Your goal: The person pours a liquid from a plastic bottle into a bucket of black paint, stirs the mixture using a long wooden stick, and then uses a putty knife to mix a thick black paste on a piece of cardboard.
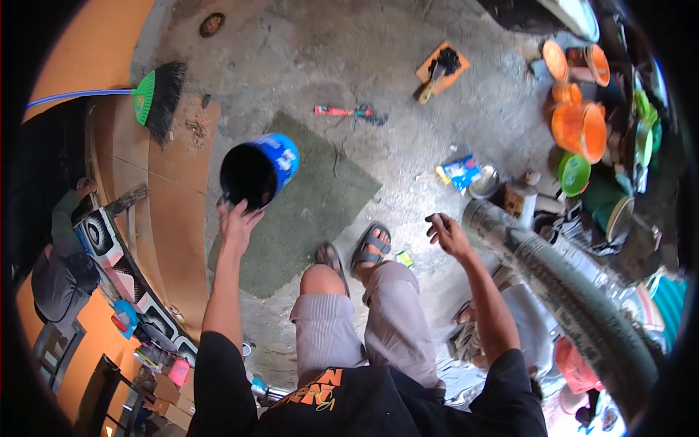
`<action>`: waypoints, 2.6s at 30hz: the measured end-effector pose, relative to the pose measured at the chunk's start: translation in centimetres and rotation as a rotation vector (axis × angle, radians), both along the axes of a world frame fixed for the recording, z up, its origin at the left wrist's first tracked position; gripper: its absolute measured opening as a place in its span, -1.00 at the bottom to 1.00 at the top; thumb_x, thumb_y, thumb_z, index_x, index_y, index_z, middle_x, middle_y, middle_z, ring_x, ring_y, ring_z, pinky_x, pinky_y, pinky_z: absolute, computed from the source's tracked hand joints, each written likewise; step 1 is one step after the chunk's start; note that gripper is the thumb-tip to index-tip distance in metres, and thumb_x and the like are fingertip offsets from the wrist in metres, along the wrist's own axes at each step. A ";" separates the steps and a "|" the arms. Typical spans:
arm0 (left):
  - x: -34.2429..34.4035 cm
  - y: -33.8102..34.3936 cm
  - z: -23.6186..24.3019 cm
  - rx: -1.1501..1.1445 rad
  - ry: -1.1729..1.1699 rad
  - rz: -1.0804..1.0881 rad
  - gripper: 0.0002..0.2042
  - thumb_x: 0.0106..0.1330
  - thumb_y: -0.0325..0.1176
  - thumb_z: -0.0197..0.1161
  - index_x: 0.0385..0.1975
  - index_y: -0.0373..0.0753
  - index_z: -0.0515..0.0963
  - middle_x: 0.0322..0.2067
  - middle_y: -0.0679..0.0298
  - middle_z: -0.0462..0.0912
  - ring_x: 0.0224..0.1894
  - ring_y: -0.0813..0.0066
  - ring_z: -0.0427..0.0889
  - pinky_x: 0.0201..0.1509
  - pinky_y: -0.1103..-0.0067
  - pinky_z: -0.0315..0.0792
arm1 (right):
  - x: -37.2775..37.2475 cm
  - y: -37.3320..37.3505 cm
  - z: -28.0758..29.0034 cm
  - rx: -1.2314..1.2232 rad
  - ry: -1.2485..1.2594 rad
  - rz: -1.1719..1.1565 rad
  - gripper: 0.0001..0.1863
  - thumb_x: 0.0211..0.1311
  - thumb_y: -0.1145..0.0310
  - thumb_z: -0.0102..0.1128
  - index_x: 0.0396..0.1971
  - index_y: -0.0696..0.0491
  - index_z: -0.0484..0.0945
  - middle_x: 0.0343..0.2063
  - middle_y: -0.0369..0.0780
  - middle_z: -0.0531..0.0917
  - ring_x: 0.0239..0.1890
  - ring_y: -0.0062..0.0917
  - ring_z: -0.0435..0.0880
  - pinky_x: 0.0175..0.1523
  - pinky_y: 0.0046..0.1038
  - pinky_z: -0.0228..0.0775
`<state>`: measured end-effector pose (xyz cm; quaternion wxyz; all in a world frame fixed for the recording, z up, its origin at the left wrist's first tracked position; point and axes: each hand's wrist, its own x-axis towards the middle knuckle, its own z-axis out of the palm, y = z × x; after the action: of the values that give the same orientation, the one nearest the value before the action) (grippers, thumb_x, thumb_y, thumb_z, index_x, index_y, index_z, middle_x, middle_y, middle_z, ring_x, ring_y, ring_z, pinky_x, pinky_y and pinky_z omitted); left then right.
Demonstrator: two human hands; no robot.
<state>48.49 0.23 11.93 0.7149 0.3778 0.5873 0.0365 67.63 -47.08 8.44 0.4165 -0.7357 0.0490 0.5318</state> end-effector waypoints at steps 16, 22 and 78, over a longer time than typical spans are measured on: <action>47.4 8.1 1.0 0.255 0.024 -0.490 -0.55 0.34 -0.57 0.03 0.13 -0.11 0.04 -0.10 0.05 0.49 -0.31 0.29 0.64 -0.26 0.32 0.62 | 33.0 21.0 4.4 0.119 -0.007 -0.671 -0.48 0.32 -0.11 0.10 -0.02 0.05 0.43 -0.36 -0.25 0.63 -0.50 -0.60 0.61 -0.38 -0.55 0.35; 57.8 11.7 -3.5 0.380 0.078 -0.558 -0.50 0.31 -0.57 0.08 0.19 -0.17 0.06 -0.05 0.02 0.47 -0.24 0.29 0.62 -0.29 0.40 0.60 | 43.0 24.1 1.6 0.335 0.076 -1.061 -0.59 0.32 0.02 0.18 0.01 -0.10 0.33 -0.35 -0.33 0.58 -0.45 -0.58 0.60 -0.38 -0.49 0.39; 78.9 9.5 -8.5 1.548 0.138 -2.501 -0.68 0.07 -0.20 0.26 -0.18 -0.15 0.70 0.18 0.13 0.34 0.31 0.09 0.08 0.20 -0.02 -0.07 | 46.5 34.2 5.3 -0.124 -1.153 -0.928 -0.78 0.45 0.28 -0.01 -0.16 0.15 0.44 -0.54 -0.31 0.45 -0.49 -0.67 0.40 -0.36 -0.57 0.30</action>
<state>127.36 9.77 3.47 -0.1238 0.9093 -0.2473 -0.3110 114.13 -12.86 13.71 0.5156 -0.8241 0.1582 -0.1732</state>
